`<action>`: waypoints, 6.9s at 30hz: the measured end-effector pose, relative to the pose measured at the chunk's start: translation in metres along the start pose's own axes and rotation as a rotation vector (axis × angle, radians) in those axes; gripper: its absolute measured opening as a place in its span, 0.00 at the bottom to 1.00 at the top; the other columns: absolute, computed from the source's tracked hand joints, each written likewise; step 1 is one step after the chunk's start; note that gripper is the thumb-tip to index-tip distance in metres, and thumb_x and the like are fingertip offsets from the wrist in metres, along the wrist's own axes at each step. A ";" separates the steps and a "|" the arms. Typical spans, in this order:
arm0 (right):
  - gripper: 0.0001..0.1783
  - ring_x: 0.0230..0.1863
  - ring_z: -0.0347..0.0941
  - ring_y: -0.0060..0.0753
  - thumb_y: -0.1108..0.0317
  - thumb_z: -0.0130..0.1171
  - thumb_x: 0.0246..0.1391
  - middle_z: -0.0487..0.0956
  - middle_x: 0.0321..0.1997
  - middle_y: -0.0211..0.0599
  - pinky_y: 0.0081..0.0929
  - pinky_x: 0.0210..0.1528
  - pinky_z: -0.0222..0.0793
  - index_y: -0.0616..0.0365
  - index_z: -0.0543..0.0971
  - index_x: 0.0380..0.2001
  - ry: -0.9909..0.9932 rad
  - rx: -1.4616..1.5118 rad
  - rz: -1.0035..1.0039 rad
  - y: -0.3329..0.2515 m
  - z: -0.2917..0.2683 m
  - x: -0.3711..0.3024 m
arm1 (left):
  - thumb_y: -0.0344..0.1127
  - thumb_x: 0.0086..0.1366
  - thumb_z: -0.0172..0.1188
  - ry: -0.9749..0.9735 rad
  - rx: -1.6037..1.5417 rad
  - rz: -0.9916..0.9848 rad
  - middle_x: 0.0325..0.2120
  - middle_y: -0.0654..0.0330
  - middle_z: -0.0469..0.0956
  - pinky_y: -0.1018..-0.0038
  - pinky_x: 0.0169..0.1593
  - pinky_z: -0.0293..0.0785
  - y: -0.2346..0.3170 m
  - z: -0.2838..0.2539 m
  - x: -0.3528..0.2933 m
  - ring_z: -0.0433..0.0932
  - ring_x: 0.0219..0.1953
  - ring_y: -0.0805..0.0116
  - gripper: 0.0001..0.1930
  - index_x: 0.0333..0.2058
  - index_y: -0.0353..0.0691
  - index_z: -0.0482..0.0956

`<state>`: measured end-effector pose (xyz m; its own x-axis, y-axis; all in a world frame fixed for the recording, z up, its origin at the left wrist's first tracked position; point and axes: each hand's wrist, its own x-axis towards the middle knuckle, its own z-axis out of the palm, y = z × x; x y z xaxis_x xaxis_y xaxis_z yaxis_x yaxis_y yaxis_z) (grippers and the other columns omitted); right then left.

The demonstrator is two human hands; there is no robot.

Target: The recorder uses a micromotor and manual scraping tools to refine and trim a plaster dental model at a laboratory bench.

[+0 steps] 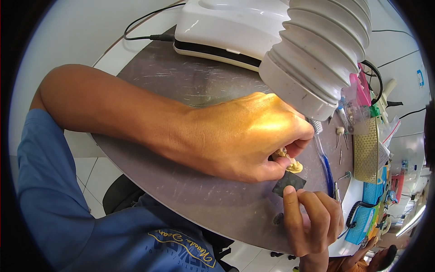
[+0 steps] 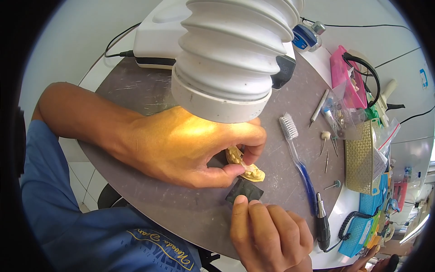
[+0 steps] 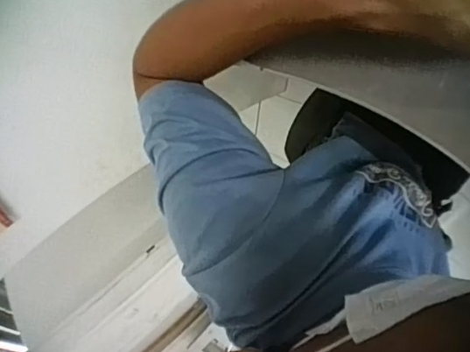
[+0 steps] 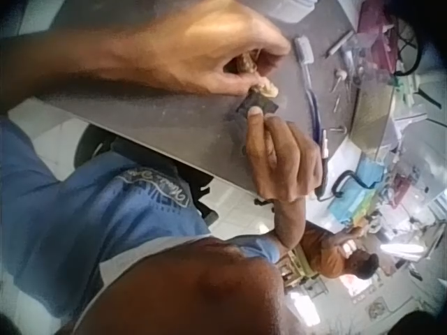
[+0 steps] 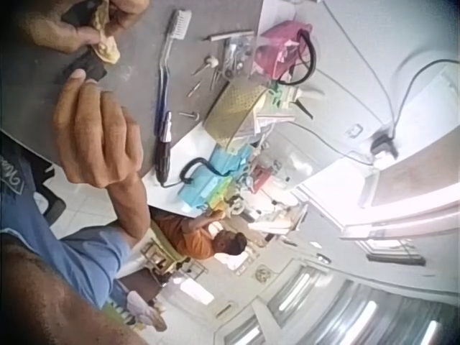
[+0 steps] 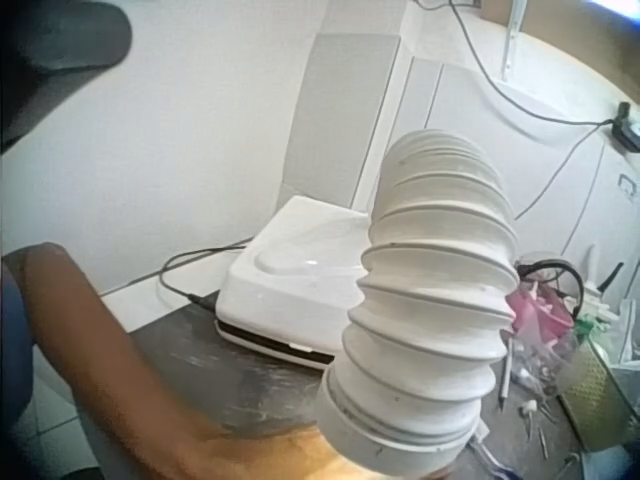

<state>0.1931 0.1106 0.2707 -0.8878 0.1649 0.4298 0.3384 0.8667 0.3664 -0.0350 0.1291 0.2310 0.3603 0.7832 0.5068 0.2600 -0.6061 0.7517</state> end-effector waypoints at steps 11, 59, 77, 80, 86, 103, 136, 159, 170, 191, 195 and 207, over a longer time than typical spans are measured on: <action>0.19 0.31 0.74 0.35 0.82 0.64 0.39 0.76 0.37 0.40 0.26 0.26 0.66 0.57 0.82 0.38 0.104 0.215 0.162 0.008 0.004 -0.008 | 0.30 0.54 0.61 -0.035 0.058 0.010 0.24 0.47 0.78 0.57 0.35 0.74 -0.001 -0.003 0.001 0.79 0.31 0.44 0.08 0.29 0.32 0.74; 0.10 0.41 0.69 0.26 0.83 0.53 0.52 0.67 0.41 0.37 0.21 0.43 0.70 0.61 0.71 0.38 0.081 0.982 0.793 0.031 0.018 -0.022 | 0.30 0.61 0.59 -0.151 -0.008 -0.042 0.23 0.59 0.72 0.65 0.29 0.70 0.000 0.000 0.005 0.74 0.24 0.59 0.07 0.37 0.38 0.71; 0.09 0.39 0.70 0.26 0.70 0.64 0.59 0.71 0.37 0.34 0.22 0.45 0.65 0.61 0.78 0.40 0.094 0.851 0.725 0.039 0.012 -0.016 | 0.27 0.56 0.65 -0.193 0.001 -0.196 0.26 0.63 0.74 0.69 0.36 0.71 0.006 0.002 0.006 0.75 0.32 0.63 0.06 0.31 0.40 0.75; 0.05 0.30 0.77 0.35 0.83 0.56 0.51 0.80 0.32 0.48 0.26 0.38 0.73 0.65 0.78 0.31 0.171 0.862 0.836 0.038 0.020 -0.012 | 0.28 0.57 0.64 -0.166 0.021 -0.099 0.27 0.63 0.75 0.69 0.37 0.71 0.002 0.003 0.006 0.75 0.32 0.62 0.06 0.31 0.39 0.75; 0.11 0.41 0.79 0.41 0.87 0.54 0.45 0.79 0.40 0.49 0.33 0.46 0.76 0.65 0.79 0.32 0.146 0.991 0.645 0.047 0.017 -0.012 | 0.29 0.59 0.64 -0.147 0.043 -0.026 0.29 0.62 0.75 0.68 0.38 0.72 0.000 0.001 0.006 0.76 0.33 0.61 0.06 0.32 0.38 0.75; 0.14 0.33 0.78 0.40 0.83 0.55 0.31 0.78 0.30 0.44 0.33 0.38 0.74 0.62 0.80 0.28 -0.077 0.660 0.263 0.063 0.000 0.021 | 0.27 0.51 0.60 -0.015 -0.047 0.050 0.22 0.47 0.76 0.58 0.32 0.74 -0.005 0.008 0.005 0.78 0.26 0.44 0.06 0.26 0.31 0.75; 0.17 0.34 0.78 0.40 0.76 0.68 0.31 0.79 0.33 0.45 0.33 0.36 0.76 0.57 0.85 0.32 -0.107 0.456 0.138 0.054 0.003 0.022 | 0.26 0.51 0.62 -0.009 -0.047 0.103 0.24 0.45 0.77 0.56 0.33 0.76 -0.003 0.004 0.002 0.78 0.29 0.41 0.06 0.26 0.30 0.76; 0.19 0.29 0.78 0.40 0.66 0.72 0.47 0.80 0.30 0.46 0.29 0.31 0.73 0.62 0.78 0.40 -0.138 0.412 0.217 0.049 0.000 0.008 | 0.32 0.52 0.60 -0.009 0.226 0.393 0.24 0.52 0.76 0.61 0.35 0.76 -0.012 0.003 0.004 0.79 0.34 0.53 0.07 0.26 0.34 0.76; 0.26 0.24 0.76 0.35 0.53 0.76 0.41 0.79 0.26 0.37 0.26 0.24 0.69 0.58 0.83 0.40 -0.171 0.308 0.163 0.023 0.002 -0.009 | 0.35 0.55 0.58 -0.142 0.388 0.467 0.29 0.54 0.78 0.62 0.37 0.80 -0.007 -0.013 0.008 0.81 0.38 0.54 0.08 0.31 0.38 0.81; 0.07 0.34 0.69 0.27 0.79 0.61 0.53 0.74 0.39 0.42 0.23 0.34 0.66 0.60 0.80 0.37 0.149 0.354 0.448 0.040 -0.005 -0.017 | 0.34 0.62 0.60 -0.280 -0.186 0.200 0.33 0.56 0.78 0.60 0.39 0.74 -0.007 -0.040 0.012 0.79 0.38 0.52 0.08 0.37 0.40 0.73; 0.05 0.34 0.71 0.22 0.81 0.57 0.58 0.75 0.40 0.42 0.14 0.37 0.68 0.64 0.78 0.37 0.171 0.795 0.730 0.041 -0.001 -0.012 | 0.34 0.60 0.61 -0.281 0.184 0.328 0.34 0.56 0.78 0.60 0.39 0.74 -0.015 -0.021 0.012 0.78 0.38 0.51 0.09 0.37 0.38 0.73; 0.13 0.38 0.81 0.48 0.86 0.60 0.41 0.81 0.36 0.50 0.36 0.40 0.78 0.63 0.78 0.32 -0.043 0.376 0.203 0.046 -0.015 0.017 | 0.33 0.56 0.62 -0.103 -0.013 0.183 0.28 0.53 0.77 0.60 0.37 0.73 -0.020 -0.001 0.008 0.78 0.35 0.51 0.09 0.33 0.37 0.74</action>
<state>0.1981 0.1462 0.3071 -0.8296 0.3627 0.4244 0.3776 0.9245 -0.0520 -0.0384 0.1475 0.2207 0.4900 0.6416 0.5902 0.1702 -0.7344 0.6571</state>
